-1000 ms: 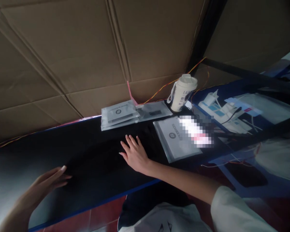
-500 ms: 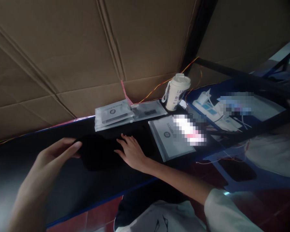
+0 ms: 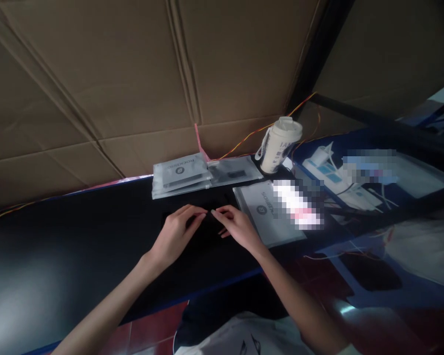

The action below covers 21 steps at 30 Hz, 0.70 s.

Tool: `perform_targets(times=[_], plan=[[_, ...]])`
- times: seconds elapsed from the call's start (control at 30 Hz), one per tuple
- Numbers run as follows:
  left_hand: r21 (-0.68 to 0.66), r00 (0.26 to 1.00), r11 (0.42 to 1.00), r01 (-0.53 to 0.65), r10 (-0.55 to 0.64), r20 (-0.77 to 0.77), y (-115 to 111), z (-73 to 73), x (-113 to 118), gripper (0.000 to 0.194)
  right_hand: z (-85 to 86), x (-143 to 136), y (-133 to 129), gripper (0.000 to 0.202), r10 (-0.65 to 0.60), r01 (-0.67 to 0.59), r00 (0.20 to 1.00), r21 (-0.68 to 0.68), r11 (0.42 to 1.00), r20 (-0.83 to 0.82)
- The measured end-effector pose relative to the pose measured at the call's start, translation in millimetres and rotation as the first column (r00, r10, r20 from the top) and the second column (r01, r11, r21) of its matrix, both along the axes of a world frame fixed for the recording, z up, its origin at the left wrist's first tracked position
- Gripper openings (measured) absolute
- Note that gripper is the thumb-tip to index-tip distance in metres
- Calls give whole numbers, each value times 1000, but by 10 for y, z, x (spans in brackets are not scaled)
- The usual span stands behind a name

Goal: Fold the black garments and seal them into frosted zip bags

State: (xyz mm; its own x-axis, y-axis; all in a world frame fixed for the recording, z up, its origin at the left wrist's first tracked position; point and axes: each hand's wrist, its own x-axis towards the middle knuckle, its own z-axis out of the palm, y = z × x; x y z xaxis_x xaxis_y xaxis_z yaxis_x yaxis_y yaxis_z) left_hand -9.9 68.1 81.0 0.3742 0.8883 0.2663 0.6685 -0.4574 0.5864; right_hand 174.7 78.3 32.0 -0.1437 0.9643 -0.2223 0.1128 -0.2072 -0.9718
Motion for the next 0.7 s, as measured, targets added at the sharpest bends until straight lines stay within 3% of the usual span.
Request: perform_targets(times=[0.07,0.13,0.33,0.53,0.63,0.7], plan=[[115,998,992,-50,53,-30,-37,-107,-119,23,-79,7,8,30,17,-17,1000,23,1000,3],[192,992,981,-19,43,-122,-55,-233,-215,25,-129,18,14,25,21,-22,1000,55,998,19],[180,877,977,119,-19,-479,-56,-630,-299,46,-122,37,7,19,-13,-18,989,206,978,149],[186,851,976,118,-3,-525,-89,-734,-311,50,-32,104,-17,14,-73,-2,962,277,961,262],[198,861,974,108,8,-508,-95,-745,-313,50,47,222,-117,16,-187,11,845,335,942,500],[203,869,974,97,17,-495,-94,-753,-307,50,101,274,-208,24,-245,-23,647,340,940,722]])
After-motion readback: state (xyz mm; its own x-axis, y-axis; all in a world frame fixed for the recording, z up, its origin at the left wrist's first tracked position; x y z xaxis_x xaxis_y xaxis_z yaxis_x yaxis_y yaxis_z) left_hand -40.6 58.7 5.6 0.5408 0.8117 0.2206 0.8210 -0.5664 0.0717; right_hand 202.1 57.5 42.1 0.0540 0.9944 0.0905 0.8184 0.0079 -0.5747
